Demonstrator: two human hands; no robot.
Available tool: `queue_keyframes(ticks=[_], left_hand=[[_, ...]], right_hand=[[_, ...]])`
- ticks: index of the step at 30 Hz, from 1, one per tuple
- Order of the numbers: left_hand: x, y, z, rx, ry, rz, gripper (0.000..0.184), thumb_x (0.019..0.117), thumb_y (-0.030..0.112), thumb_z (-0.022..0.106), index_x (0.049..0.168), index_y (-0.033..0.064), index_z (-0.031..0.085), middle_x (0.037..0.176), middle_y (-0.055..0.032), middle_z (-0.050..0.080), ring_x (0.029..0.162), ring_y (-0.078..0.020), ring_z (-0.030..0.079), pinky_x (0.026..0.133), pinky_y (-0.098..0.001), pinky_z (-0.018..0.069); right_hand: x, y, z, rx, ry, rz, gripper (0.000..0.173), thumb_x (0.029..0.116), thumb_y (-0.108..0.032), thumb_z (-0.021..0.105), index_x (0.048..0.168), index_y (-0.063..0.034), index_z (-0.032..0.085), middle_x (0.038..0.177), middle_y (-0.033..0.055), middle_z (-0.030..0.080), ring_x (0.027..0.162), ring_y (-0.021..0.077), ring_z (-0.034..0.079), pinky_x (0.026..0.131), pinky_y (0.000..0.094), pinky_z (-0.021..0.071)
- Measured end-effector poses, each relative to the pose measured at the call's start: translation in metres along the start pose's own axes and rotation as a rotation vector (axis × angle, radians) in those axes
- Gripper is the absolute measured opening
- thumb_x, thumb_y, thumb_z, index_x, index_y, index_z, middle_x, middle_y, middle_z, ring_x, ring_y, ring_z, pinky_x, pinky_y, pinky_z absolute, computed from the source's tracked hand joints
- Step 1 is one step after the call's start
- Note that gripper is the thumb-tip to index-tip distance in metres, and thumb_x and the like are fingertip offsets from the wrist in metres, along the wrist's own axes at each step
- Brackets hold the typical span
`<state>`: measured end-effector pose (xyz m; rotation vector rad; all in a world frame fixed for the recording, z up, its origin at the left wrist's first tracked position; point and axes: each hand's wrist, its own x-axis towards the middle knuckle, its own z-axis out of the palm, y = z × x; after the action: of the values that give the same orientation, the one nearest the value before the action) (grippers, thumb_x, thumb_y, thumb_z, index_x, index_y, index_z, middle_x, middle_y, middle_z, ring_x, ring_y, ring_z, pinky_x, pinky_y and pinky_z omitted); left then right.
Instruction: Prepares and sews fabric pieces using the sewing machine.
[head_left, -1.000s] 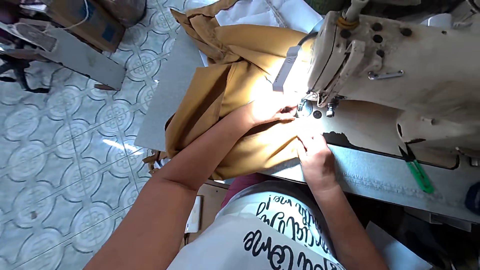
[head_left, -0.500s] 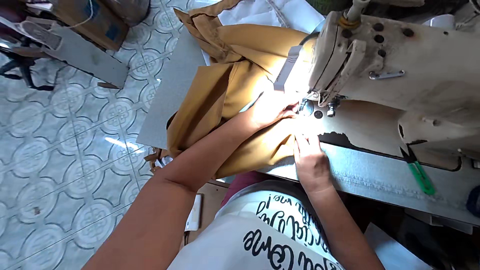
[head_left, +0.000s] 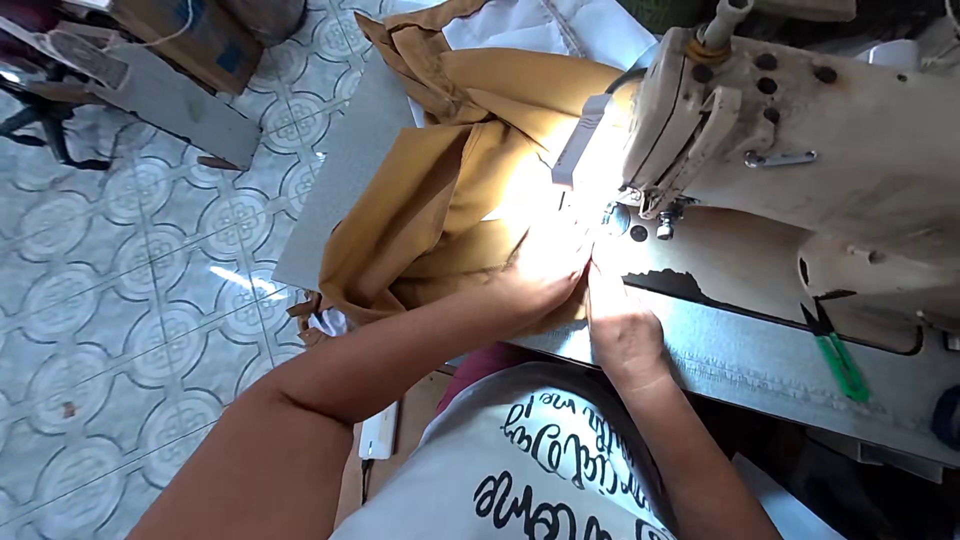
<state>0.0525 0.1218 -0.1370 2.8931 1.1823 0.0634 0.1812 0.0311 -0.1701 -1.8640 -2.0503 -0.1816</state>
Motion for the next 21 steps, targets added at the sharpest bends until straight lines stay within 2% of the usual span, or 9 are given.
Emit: queue_keyframes(ticks=[2,4,7,9,11,12,15,18,21], left_hand=[[-0.005,-0.003,0.011,-0.074,0.124,-0.034,0.042,0.1056,0.016,0.041,0.142,0.0111,0.061,0.147,-0.009,0.059,0.143,-0.0331,0.047,0.111,-0.0581,0.0386],[-0.005,-0.01,0.019,-0.165,0.241,-0.035,0.041,0.1052,0.018,0.042,0.139,0.0158,0.065,0.144,-0.0075,0.06,0.141,-0.0331,0.047,0.115,-0.0613,0.0315],[0.005,-0.021,0.025,-0.195,0.336,-0.016,0.039,0.1022,0.022,0.044,0.132,0.0203,0.068,0.138,-0.01,0.063,0.135,-0.0357,0.05,0.11,-0.0628,0.0324],[0.014,-0.026,0.018,-0.174,0.235,-0.021,0.043,0.0957,0.024,0.046,0.133,0.0187,0.066,0.137,-0.0135,0.062,0.133,-0.0398,0.051,0.105,-0.0667,0.0342],[0.024,-0.03,0.013,-0.171,0.198,-0.002,0.04,0.092,0.023,0.05,0.126,0.013,0.067,0.125,-0.0146,0.066,0.121,-0.0408,0.058,0.098,-0.0691,0.0382],[0.028,-0.031,0.01,-0.18,0.182,0.01,0.037,0.0913,0.021,0.051,0.123,0.0107,0.068,0.12,-0.0152,0.068,0.115,-0.041,0.061,0.097,-0.0709,0.0362],[0.038,-0.036,0.002,-0.208,0.038,0.019,0.038,0.0963,0.019,0.049,0.13,0.0099,0.064,0.118,-0.0153,0.069,0.113,-0.0397,0.064,0.107,-0.0806,0.0197],[0.043,-0.044,0.005,-0.201,0.038,0.083,0.039,0.0981,0.019,0.047,0.131,0.009,0.064,0.12,-0.0159,0.069,0.119,-0.0393,0.063,0.111,-0.0776,0.0196],[0.045,-0.053,0.01,-0.216,0.071,0.15,0.038,0.0971,0.018,0.046,0.13,0.0086,0.064,0.112,-0.0155,0.071,0.109,-0.0369,0.067,0.112,-0.0755,0.021]], right_hand=[[0.001,0.001,-0.001,-0.024,-0.005,-0.017,0.038,0.092,0.002,0.061,0.129,0.0015,0.069,0.105,0.0184,0.074,0.064,0.0285,0.07,0.051,0.0411,0.054],[0.003,0.003,-0.001,-0.037,-0.003,-0.029,0.033,0.0903,0.002,0.062,0.122,0.0029,0.072,0.094,0.019,0.074,0.063,0.0298,0.069,0.051,0.0411,0.0531],[0.011,0.008,0.0,0.0,-0.005,0.002,0.028,0.09,0.0,0.063,0.116,0.0052,0.073,0.082,0.0191,0.07,0.061,0.0313,0.068,0.05,0.042,0.053],[0.018,0.011,0.0,0.045,-0.011,0.021,0.027,0.0901,0.001,0.064,0.115,0.0064,0.073,0.092,0.0223,0.072,0.064,0.0336,0.069,0.053,0.0444,0.0538],[0.024,0.015,0.002,0.104,-0.009,0.044,0.029,0.0913,0.002,0.062,0.119,0.0059,0.072,0.103,0.0237,0.073,0.068,0.0354,0.07,0.056,0.0478,0.0558],[0.027,0.016,0.003,0.135,-0.013,0.065,0.031,0.0923,0.001,0.062,0.122,0.005,0.071,0.107,0.0238,0.073,0.069,0.0361,0.071,0.058,0.0493,0.0566],[0.035,0.016,0.003,0.188,-0.07,0.132,0.032,0.0958,-0.001,0.06,0.127,0.0047,0.068,0.121,0.0244,0.07,0.078,0.0375,0.073,0.066,0.0518,0.059],[0.037,0.013,0.005,0.215,-0.058,0.154,0.034,0.0949,0.001,0.06,0.128,0.0043,0.067,0.131,0.0239,0.066,0.081,0.0364,0.074,0.066,0.0502,0.0598],[0.038,0.009,0.005,0.226,-0.041,0.165,0.033,0.0937,0.001,0.062,0.126,0.0036,0.068,0.127,0.0237,0.068,0.075,0.0351,0.074,0.062,0.0498,0.0595]])
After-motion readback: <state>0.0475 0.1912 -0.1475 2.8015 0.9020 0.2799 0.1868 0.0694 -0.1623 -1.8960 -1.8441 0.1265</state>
